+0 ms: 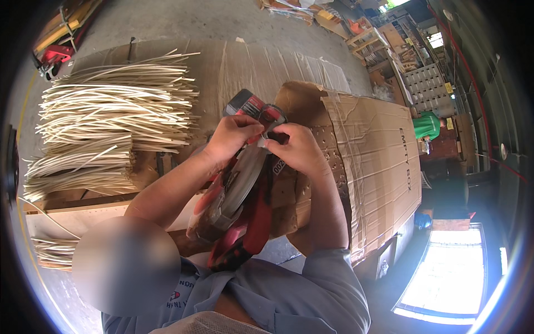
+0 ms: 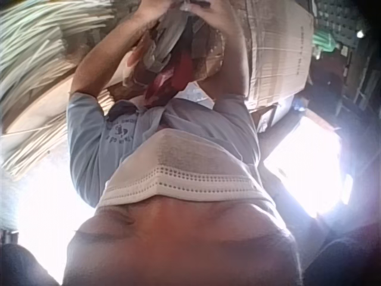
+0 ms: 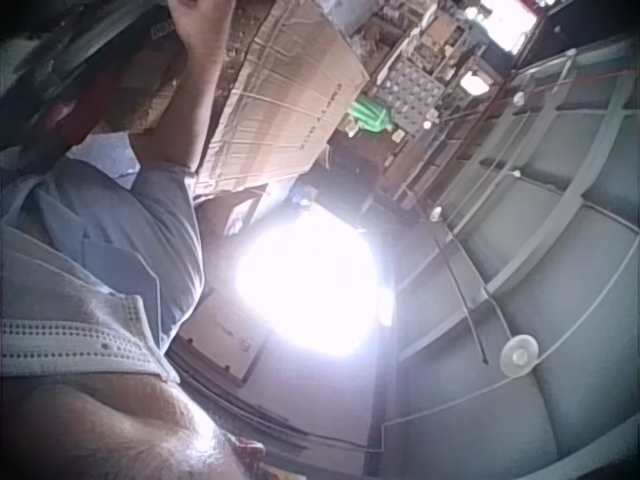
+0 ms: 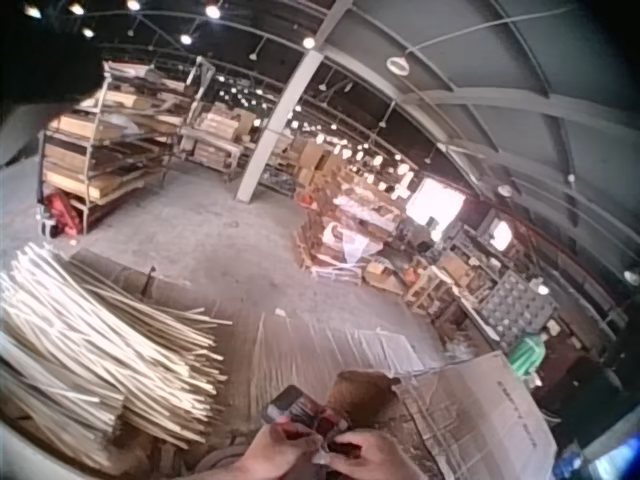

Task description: The person uses a red circular saw to cut thin wooden sticks on a workbench. They adjust the saw, position bundles of sticks, and make cuts, then gather the cut pieces and place them back on the pile.

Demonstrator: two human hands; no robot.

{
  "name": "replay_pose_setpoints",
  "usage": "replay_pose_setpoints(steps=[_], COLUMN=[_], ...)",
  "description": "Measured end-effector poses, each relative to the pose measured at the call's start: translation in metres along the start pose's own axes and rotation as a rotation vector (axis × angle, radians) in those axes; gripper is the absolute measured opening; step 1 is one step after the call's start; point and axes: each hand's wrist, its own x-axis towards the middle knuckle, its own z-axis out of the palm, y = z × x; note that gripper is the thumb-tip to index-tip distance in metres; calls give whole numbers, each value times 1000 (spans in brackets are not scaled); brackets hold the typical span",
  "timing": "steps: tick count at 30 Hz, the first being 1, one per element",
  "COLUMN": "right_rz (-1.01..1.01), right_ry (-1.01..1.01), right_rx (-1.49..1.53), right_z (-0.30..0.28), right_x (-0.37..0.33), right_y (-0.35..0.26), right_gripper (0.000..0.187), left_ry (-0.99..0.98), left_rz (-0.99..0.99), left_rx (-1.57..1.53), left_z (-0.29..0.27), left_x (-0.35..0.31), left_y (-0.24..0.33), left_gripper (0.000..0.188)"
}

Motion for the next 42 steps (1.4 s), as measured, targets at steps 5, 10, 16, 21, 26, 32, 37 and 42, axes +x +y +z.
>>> replay_pose_setpoints(steps=[5, 10, 16, 21, 26, 32, 37, 42], right_rz=[-23, -45, -68, -56, -24, -11, 18, -6], right_ry=[22, 29, 11, -23, -32, -30, -50, -35], right_rx=[34, 112, 81, 120, 114, 82, 125, 128], right_z=[2, 7, 4, 0, -1, -3, -4, -4], right_x=[1, 1, 0, 0, 0, 1, 1, 1], right_y=[2, 11, 10, 5, 1, 0, -2, -4], right_gripper=[42, 39, 39, 38, 36, 34, 36, 33], left_ry=[35, -9, -148, -289, -333, -234, -227, -263], left_rz=[98, 128, 201, 92, 29, 57, -27, 14], left_rx=[-56, -67, -35, 34, 173, 153, 139, 71], left_z=[-2, -1, -8, -27, -35, -24, -28, -35], left_x=[4, -2, -15, -23, -33, -42, -41, -35], left_y=[0, 2, 7, 10, 2, 1, 12, 7], left_gripper=[20, 17, 18, 31, 29, 28, 35, 29])
